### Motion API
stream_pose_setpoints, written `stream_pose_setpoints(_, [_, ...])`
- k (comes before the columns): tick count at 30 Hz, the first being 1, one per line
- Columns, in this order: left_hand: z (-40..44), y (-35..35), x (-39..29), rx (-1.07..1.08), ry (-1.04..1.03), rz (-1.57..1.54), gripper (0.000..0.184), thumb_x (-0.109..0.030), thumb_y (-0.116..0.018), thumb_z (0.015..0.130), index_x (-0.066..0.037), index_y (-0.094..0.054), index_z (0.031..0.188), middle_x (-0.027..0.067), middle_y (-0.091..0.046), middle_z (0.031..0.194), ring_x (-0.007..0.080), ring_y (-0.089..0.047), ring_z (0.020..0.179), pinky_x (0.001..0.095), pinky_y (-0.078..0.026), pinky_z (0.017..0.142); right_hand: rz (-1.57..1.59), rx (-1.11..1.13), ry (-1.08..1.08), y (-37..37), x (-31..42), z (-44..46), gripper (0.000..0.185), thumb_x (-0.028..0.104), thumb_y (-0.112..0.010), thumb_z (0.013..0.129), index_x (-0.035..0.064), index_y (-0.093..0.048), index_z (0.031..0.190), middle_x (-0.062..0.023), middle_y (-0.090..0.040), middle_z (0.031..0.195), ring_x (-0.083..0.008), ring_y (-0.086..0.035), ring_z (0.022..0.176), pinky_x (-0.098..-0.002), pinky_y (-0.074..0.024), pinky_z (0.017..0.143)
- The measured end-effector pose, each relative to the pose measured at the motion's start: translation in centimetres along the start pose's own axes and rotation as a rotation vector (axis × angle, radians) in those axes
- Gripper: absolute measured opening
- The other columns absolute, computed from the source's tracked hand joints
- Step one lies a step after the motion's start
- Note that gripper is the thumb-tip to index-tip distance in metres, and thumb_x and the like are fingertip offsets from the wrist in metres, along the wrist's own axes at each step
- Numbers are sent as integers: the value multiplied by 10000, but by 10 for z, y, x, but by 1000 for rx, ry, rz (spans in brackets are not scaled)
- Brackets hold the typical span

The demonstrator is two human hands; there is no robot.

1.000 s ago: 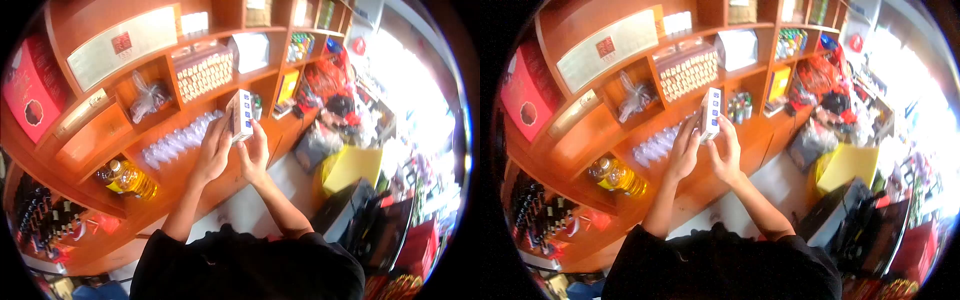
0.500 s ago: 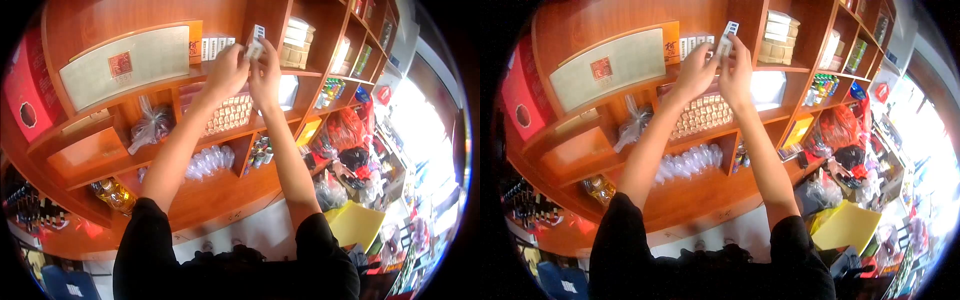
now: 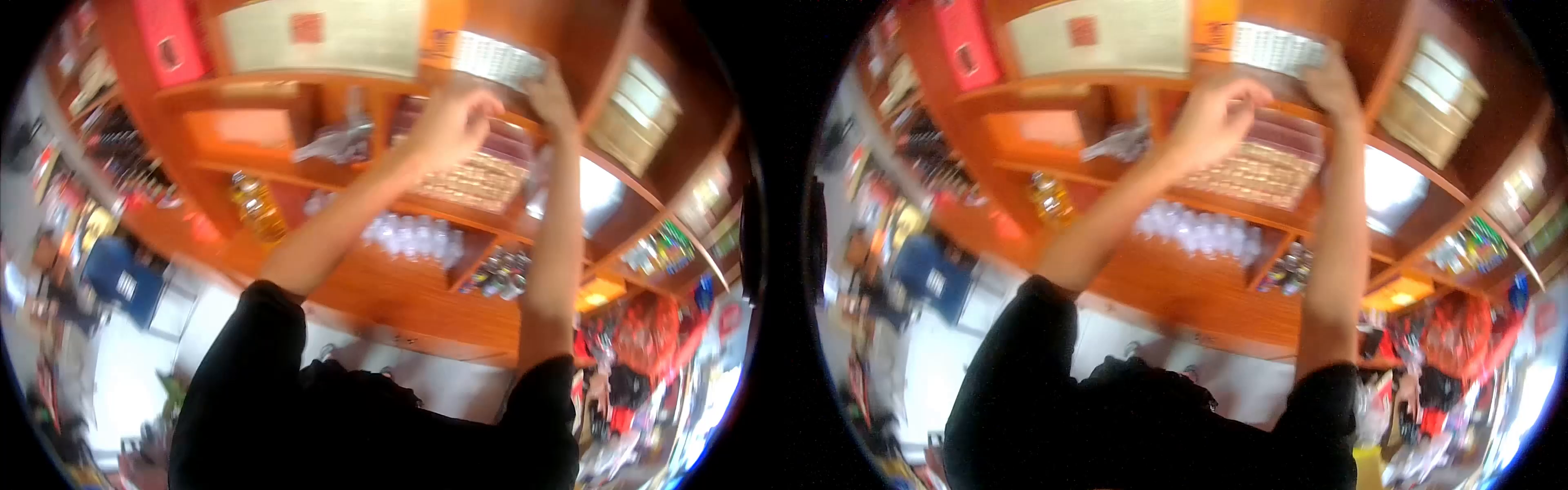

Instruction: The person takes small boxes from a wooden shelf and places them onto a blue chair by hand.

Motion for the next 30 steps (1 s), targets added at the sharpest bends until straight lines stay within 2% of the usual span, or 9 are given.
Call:
stream_pose_setpoints(2, [-76,25,-7,-5,-20,135,125,24,-542,787,-17,-611,883,123,-629,890,259,-606,873,343,-472,746,-346,-221,111,17,19,-14,538,47,-549,773,-11,-390,1283,-194,-546,1167,-278,-544,1084,-348,-413,944])
stream_pose_setpoints(6, [-308,65,42,107,688,-76,295,31,-548,782,-9,-581,1072,105,-627,1004,225,-597,935,353,-479,817,369,-458,128,-15,90,-157,310,101,-545,890,-60,-497,1151,-183,-589,1063,-250,-568,1003,-370,-448,883])
stream_pose_setpoints(9, [-491,81,36,143,1268,-101,270,-57,-526,856,23,-580,1108,126,-640,993,200,-590,967,308,-465,849,446,297,369,-154,111,-282,192,108,-523,871,-30,-583,990,-171,-609,938,-274,-589,855,-388,-463,798])
stream_pose_setpoints(11, [-549,80,8,-5,1434,-389,258,-67,-488,880,19,-579,1105,149,-614,1048,211,-594,953,309,-479,826,608,775,-147,-285,135,-385,262,153,-556,858,-24,-577,1050,-174,-603,965,-272,-582,919,-357,-447,847])
stream_pose_setpoints(15, [-595,118,-26,-270,1370,-413,331,-162,-396,951,40,-497,1193,151,-590,1083,245,-578,961,347,-481,843,737,1305,-162,-404,188,-522,302,201,-427,949,-23,-552,1109,-191,-585,1063,-246,-559,1026,-316,-416,893])
stream_pose_setpoints(23, [-728,214,-30,-186,1577,-471,367,-199,-383,942,80,-519,1138,224,-611,1012,270,-638,816,356,-535,711,672,1838,-389,-566,237,-646,389,302,-388,981,-23,-570,1091,-109,-621,1038,-170,-564,959,-290,-426,854])
stream_pose_setpoints(25, [-754,234,-24,-285,1539,-517,366,-191,-409,928,85,-518,1142,233,-619,998,272,-653,785,349,-543,679,593,2087,-516,-586,259,-667,387,323,-381,981,-4,-577,1048,-88,-630,915,-129,-576,823,-259,-462,746])
stream_pose_setpoints(26, [-759,253,-31,-347,1534,-598,332,-179,-428,920,85,-530,1094,203,-622,961,245,-644,761,339,-544,667,695,1890,-300,-614,269,-669,386,361,-384,974,24,-568,1015,-52,-610,769,-100,-564,633,-230,-467,586])
stream_pose_setpoints(30, [-790,317,-57,-466,1453,-539,218,-107,-434,888,73,-554,913,110,-607,808,194,-613,733,310,-528,700,596,2053,-550,-647,328,-694,359,352,-421,963,28,-576,960,-25,-568,713,-91,-498,544,-225,-391,461])
Point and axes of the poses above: each hand's wrist, its own z-axis towards the middle knuckle, its own y-axis out of the back of the hand, x = y × z, the point moved 10 cm from there along z, towards the middle knuckle
